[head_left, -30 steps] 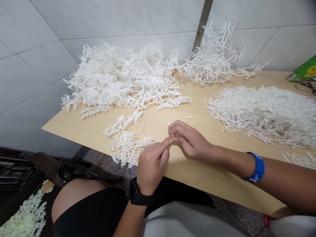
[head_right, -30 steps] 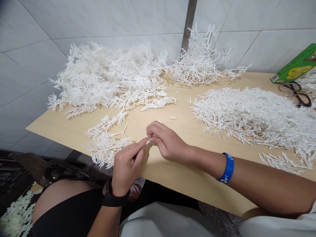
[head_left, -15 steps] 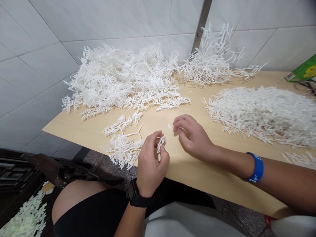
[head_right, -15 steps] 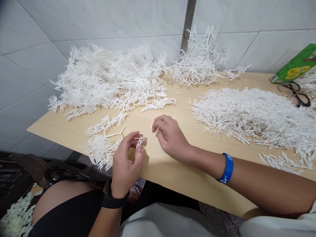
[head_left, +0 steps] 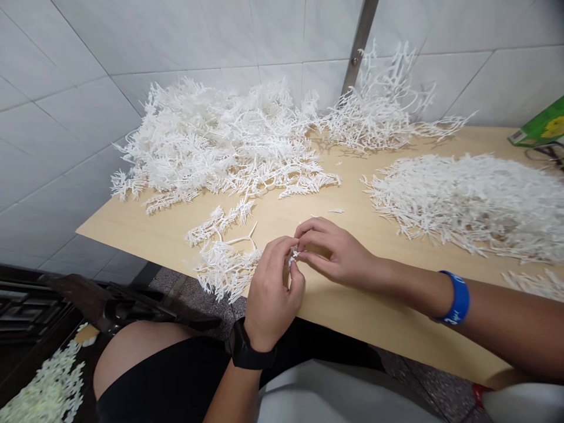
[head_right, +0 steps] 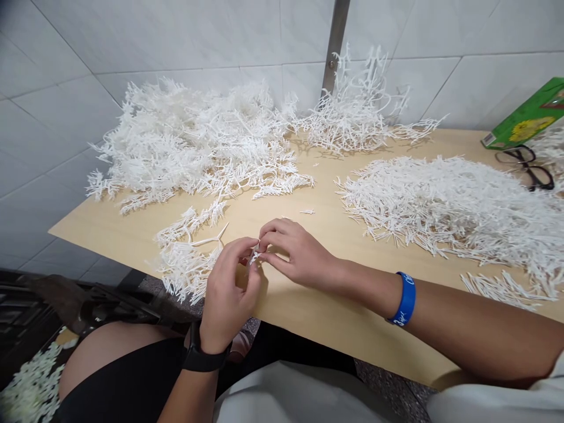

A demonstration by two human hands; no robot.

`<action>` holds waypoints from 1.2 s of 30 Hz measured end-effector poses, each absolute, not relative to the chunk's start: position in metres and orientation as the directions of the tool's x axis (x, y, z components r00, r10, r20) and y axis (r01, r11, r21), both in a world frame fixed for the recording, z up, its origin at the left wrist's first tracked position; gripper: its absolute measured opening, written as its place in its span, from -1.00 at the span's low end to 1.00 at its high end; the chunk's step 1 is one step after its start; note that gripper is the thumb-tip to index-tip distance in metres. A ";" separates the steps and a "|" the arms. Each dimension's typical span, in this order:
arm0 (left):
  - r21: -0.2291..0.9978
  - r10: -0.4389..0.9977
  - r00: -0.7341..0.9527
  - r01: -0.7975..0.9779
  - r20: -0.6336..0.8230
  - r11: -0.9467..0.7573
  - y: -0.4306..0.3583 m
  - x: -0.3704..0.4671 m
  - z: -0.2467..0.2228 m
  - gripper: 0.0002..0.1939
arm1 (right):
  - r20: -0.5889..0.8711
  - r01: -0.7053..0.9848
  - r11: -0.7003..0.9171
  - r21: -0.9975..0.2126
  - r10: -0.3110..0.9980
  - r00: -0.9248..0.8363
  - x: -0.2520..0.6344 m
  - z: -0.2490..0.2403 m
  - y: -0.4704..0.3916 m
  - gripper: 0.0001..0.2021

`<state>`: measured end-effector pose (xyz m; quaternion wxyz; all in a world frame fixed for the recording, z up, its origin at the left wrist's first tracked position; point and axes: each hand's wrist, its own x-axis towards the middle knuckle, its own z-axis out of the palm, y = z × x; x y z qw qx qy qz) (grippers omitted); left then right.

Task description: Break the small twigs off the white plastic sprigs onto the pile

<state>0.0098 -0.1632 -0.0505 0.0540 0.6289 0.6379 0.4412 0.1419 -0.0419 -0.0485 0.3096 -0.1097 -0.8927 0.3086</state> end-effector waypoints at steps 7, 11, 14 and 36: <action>0.647 0.860 -0.235 0.750 0.454 -0.137 -0.162 0.012 -0.049 -0.74 | 0.505 -0.040 0.769 -0.638 0.379 -0.776 0.144 -0.046 -0.045 -0.92; 0.654 0.849 -0.230 0.738 0.476 -0.167 -0.162 0.012 -0.048 -0.76 | 0.510 -0.028 0.755 -0.655 0.414 -0.754 0.144 -0.045 -0.045 -0.92; 0.658 0.846 -0.229 0.733 0.481 -0.176 -0.161 0.012 -0.048 -0.77 | 0.515 -0.023 0.753 -0.658 0.428 -0.743 0.144 -0.045 -0.045 -0.92; 0.608 0.847 -0.259 0.789 0.463 -0.091 -0.165 0.009 -0.051 -0.66 | 0.547 0.097 0.757 -0.646 0.547 -0.633 0.144 -0.047 -0.042 -0.87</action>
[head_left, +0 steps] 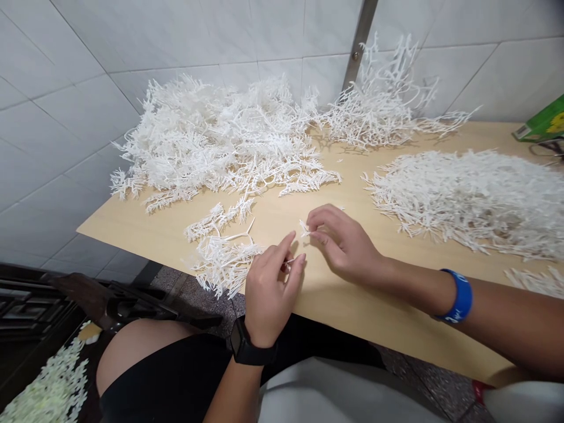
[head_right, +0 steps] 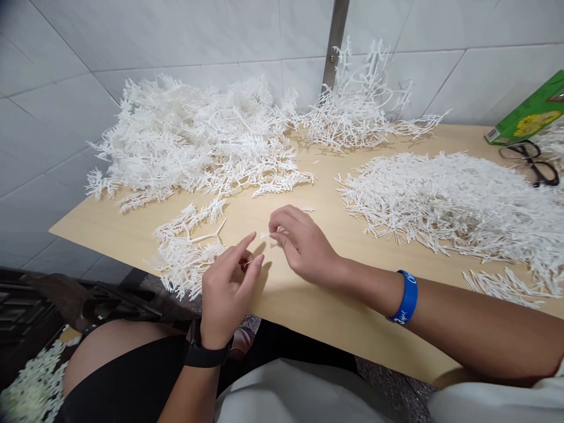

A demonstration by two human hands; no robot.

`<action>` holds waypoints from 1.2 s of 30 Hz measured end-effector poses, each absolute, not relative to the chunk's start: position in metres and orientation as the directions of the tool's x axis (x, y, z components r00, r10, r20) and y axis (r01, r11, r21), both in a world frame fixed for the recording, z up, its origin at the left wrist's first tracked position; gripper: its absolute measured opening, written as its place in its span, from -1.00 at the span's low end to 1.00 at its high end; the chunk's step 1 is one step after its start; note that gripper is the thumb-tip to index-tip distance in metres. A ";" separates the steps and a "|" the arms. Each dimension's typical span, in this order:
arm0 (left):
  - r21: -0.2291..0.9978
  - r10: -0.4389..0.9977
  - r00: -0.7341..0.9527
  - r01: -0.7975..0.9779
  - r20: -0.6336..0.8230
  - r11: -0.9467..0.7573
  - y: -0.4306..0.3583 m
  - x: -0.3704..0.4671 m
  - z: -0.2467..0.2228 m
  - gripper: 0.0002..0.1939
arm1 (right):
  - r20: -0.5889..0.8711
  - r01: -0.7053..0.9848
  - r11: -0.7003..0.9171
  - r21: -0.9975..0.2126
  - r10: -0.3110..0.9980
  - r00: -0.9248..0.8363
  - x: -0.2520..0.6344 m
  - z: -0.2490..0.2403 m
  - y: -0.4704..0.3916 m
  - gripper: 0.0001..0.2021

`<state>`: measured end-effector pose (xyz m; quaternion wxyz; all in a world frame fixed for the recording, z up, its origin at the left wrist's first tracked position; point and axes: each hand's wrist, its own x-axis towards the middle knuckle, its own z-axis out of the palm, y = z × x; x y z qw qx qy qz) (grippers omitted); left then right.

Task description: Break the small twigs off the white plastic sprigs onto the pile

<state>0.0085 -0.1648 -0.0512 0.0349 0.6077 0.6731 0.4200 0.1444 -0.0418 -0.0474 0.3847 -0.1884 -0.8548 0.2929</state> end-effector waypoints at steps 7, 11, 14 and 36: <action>0.649 0.814 -0.304 0.752 0.495 -0.114 -0.164 0.011 -0.049 -0.54 | 0.526 0.287 0.722 -0.629 0.668 -0.527 0.145 -0.050 -0.039 -0.70; 0.709 0.830 -0.311 0.692 0.463 -0.137 -0.165 0.009 -0.049 -0.55 | 0.562 0.195 0.770 -0.608 0.591 -0.579 0.144 -0.048 -0.043 -0.78; 0.742 0.838 -0.321 0.656 0.441 -0.139 -0.165 0.009 -0.051 -0.55 | 0.574 0.078 0.823 -0.563 0.457 -0.680 0.143 -0.049 -0.045 -0.87; 0.630 0.835 -0.246 0.762 0.493 -0.148 -0.165 0.012 -0.049 -0.71 | 0.558 0.008 0.850 -0.527 0.353 -0.751 0.144 -0.049 -0.047 -0.92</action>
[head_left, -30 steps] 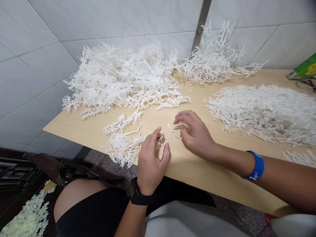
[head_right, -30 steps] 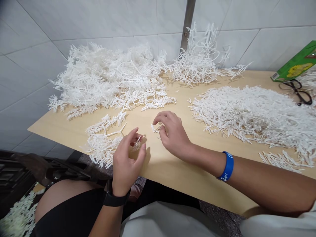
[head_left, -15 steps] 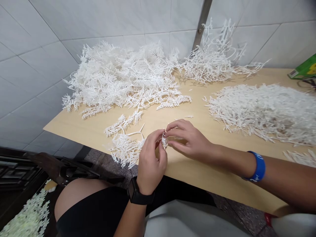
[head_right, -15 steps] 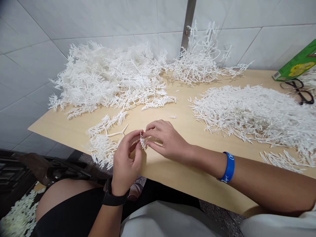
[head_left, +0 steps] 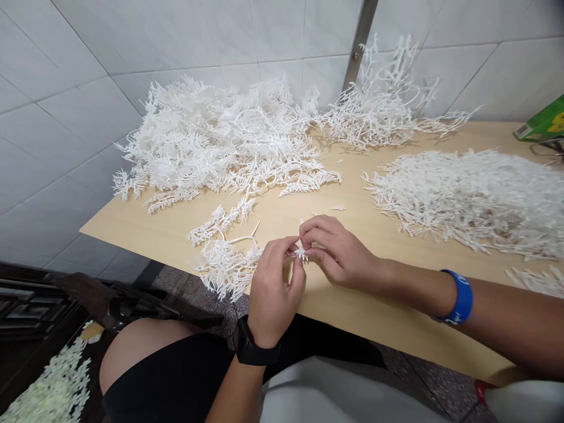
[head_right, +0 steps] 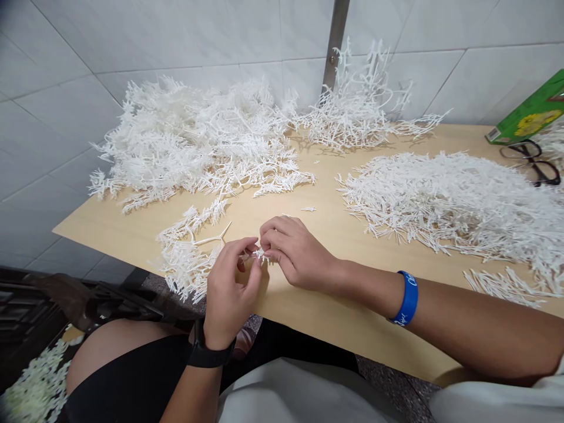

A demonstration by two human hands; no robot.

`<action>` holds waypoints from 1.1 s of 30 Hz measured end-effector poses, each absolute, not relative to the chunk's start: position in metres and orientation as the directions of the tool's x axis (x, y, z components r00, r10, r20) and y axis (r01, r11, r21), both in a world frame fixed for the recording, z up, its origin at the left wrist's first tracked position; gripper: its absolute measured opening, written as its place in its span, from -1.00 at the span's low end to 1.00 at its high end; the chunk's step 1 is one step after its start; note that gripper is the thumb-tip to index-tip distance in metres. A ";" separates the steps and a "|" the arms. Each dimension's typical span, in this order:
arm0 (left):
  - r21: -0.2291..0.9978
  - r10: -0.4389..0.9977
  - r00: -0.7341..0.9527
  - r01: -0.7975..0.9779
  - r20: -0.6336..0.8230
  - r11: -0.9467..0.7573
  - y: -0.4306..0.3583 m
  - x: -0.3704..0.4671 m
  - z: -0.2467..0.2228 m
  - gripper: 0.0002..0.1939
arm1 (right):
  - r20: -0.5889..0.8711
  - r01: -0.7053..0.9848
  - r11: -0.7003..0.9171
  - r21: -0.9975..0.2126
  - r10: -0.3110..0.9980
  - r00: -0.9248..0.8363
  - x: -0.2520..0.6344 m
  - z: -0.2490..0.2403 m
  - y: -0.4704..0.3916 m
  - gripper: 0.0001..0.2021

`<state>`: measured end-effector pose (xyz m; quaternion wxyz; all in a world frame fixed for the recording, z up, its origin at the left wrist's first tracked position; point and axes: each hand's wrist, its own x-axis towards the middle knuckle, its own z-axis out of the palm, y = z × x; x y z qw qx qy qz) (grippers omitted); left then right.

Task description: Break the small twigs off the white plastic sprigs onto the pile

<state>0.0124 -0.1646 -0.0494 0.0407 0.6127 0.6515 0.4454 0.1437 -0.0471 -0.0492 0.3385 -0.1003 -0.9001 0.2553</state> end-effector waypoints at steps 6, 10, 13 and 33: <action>0.643 0.844 -0.246 0.752 0.477 -0.144 -0.164 0.013 -0.049 -0.83 | 0.577 -0.010 0.854 -0.520 0.343 -0.741 0.143 -0.048 -0.048 -0.91; 0.646 0.829 -0.266 0.749 0.492 -0.143 -0.164 0.013 -0.049 -0.88 | 0.574 -0.006 0.855 -0.519 0.343 -0.744 0.143 -0.047 -0.047 -0.90; 0.651 0.837 -0.274 0.749 0.473 -0.123 -0.164 0.014 -0.048 -0.87 | 0.575 -0.010 0.857 -0.514 0.336 -0.746 0.143 -0.048 -0.047 -0.90; 0.674 0.805 -0.379 0.738 0.456 -0.035 -0.165 0.011 -0.048 -0.79 | 0.514 0.298 0.782 -0.547 0.595 -0.618 0.145 -0.051 -0.040 -0.75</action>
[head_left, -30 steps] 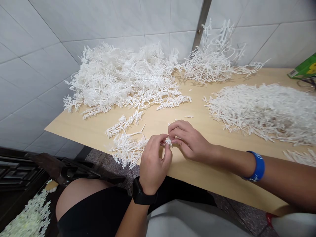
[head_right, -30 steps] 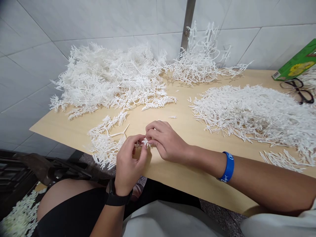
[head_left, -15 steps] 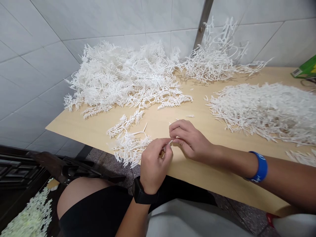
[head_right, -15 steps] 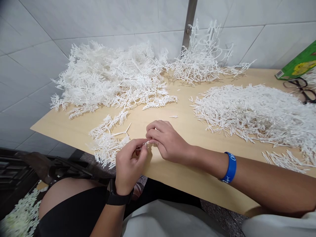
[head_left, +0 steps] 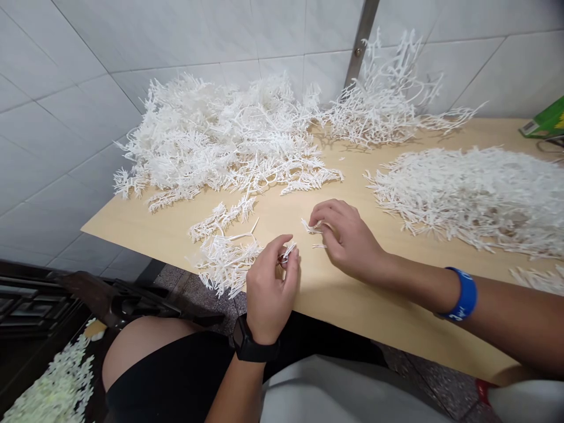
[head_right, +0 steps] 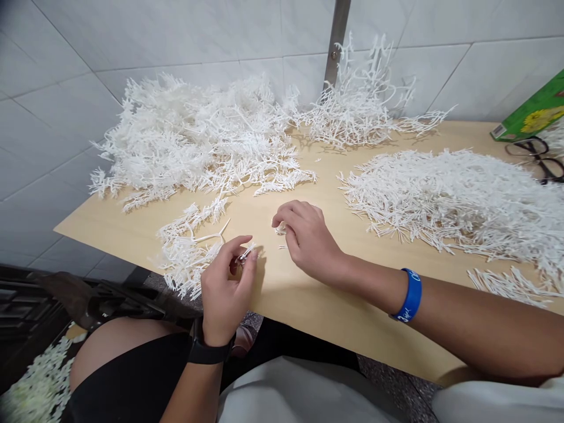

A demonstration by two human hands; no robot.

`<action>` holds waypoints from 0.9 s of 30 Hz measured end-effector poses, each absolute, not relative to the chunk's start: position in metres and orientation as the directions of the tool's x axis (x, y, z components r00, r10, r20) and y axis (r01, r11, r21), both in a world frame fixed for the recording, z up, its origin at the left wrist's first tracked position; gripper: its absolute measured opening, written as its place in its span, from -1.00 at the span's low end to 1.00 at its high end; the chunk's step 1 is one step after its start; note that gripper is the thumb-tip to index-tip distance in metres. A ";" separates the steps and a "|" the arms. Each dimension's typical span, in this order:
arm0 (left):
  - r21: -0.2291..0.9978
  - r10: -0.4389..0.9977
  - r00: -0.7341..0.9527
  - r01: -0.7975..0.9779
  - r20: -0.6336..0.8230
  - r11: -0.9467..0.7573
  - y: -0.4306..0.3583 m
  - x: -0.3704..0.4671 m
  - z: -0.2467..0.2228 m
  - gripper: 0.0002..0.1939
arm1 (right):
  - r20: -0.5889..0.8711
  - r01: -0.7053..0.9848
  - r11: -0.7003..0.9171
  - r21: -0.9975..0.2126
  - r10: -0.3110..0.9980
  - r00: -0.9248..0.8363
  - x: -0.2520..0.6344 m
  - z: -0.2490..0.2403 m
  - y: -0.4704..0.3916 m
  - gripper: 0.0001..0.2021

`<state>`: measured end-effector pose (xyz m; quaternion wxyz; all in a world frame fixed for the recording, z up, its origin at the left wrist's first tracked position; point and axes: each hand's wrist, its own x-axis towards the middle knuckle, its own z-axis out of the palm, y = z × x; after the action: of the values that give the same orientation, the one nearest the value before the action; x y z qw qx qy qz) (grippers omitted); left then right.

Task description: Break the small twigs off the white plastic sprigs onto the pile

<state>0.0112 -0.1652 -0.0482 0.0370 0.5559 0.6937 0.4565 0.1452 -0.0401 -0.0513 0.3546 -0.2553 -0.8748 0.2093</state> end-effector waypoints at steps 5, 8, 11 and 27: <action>0.681 0.851 -0.327 0.731 0.411 -0.048 -0.165 0.010 -0.048 -0.74 | 0.609 0.087 0.848 -0.523 0.444 -0.657 0.145 -0.048 -0.043 -0.79; 0.685 0.875 -0.278 0.724 0.396 -0.080 -0.166 0.010 -0.049 -0.68 | 0.611 -0.040 0.872 -0.488 0.309 -0.729 0.144 -0.047 -0.043 -0.82; 0.687 0.889 -0.246 0.719 0.386 -0.100 -0.166 0.009 -0.050 -0.65 | 0.585 -0.044 0.874 -0.484 0.286 -0.759 0.143 -0.048 -0.042 -0.83; 0.695 0.839 -0.343 0.717 0.421 -0.056 -0.165 0.010 -0.046 -0.93 | 0.618 0.055 0.838 -0.542 0.442 -0.650 0.146 -0.043 -0.048 -0.84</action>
<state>0.0105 -0.1649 -0.0464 0.0677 0.5691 0.6838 0.4516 0.1460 -0.0476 -0.0428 0.3934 -0.1422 -0.8743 0.2462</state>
